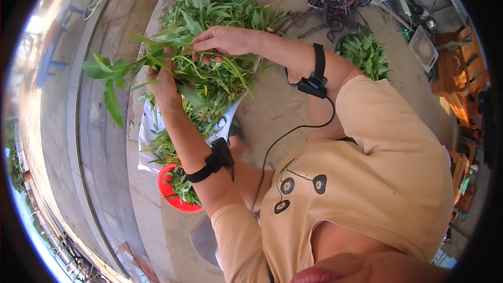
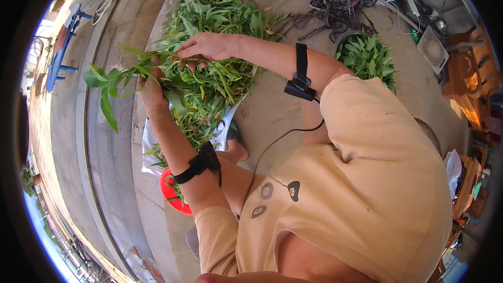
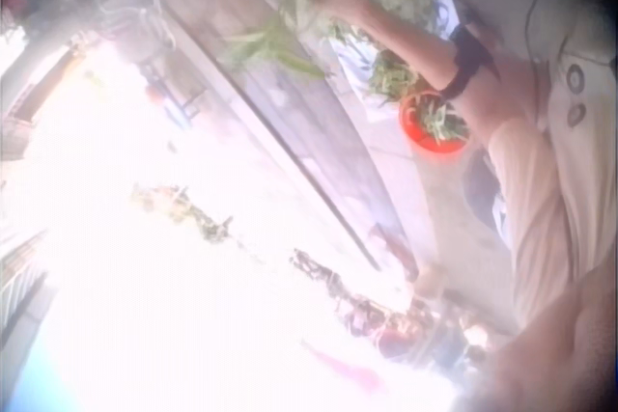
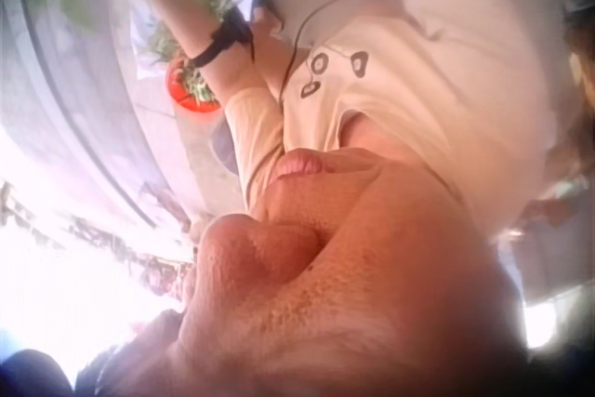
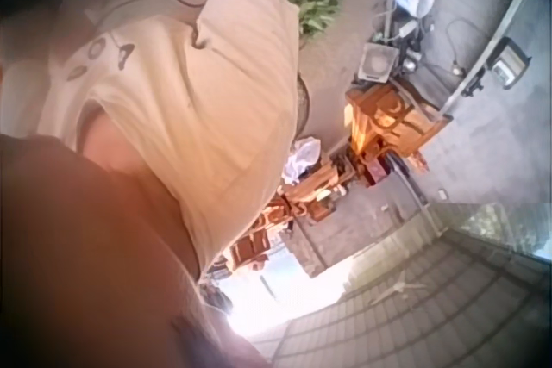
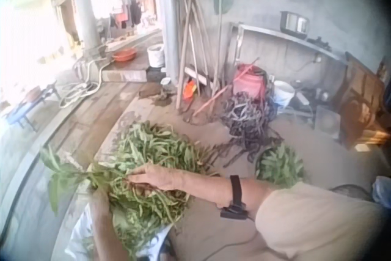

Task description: The person sits on the floor and sorts through a large pile of leafy green vegetables. They pick up stems, remove leaves, and place the sorted greens into a red bowl and a metal bowl nearby.

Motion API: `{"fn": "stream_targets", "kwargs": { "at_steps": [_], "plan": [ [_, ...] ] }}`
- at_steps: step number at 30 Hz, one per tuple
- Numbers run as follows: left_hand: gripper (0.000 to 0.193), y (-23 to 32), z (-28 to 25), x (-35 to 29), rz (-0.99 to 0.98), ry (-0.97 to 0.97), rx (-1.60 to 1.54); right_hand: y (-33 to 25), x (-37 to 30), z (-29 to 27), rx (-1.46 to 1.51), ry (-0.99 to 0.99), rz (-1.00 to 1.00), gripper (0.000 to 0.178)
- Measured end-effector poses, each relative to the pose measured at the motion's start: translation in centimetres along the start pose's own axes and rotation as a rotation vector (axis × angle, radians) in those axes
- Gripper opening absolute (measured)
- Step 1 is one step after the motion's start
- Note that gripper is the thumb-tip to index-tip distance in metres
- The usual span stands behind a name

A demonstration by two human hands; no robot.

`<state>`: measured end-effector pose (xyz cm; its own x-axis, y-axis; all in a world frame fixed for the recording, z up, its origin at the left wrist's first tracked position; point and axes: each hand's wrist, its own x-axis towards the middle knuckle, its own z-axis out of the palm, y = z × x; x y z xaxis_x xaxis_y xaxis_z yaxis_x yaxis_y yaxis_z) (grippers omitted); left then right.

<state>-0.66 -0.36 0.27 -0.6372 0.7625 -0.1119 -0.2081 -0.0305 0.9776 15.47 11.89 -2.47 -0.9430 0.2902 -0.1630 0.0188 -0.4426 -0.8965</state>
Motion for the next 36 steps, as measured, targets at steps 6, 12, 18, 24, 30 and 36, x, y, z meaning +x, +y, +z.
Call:
{"fn": "stream_targets", "kwargs": {
  "at_steps": [6,12,18,24,30,36],
  "plan": [
    [0.018,0.4,-1.7,0.7,0.034,0.154,-0.274,1.2,1.5,-0.2,0.302,-0.048,-0.069,0.027],
    [0.027,3.0,-7.0,0.1,0.148,0.324,-0.297,4.8,7.4,0.4,0.173,0.059,-0.045,0.017],
    [0.024,4.1,-11.5,-0.7,0.340,0.637,-0.146,11.7,12.8,7.6,-0.386,-0.053,-0.071,0.024],
    [0.018,4.5,-12.9,-0.9,0.379,0.689,-0.169,7.9,16.0,10.0,-0.748,0.157,-0.499,0.034],
    [0.033,4.1,-12.9,-0.6,0.408,0.660,-0.204,4.2,15.1,11.7,-0.715,0.016,-0.414,0.030],
    [0.033,3.5,-12.6,-0.9,0.380,0.687,-0.263,4.4,13.6,12.5,-0.803,0.285,-0.577,0.025]
  ]
}}
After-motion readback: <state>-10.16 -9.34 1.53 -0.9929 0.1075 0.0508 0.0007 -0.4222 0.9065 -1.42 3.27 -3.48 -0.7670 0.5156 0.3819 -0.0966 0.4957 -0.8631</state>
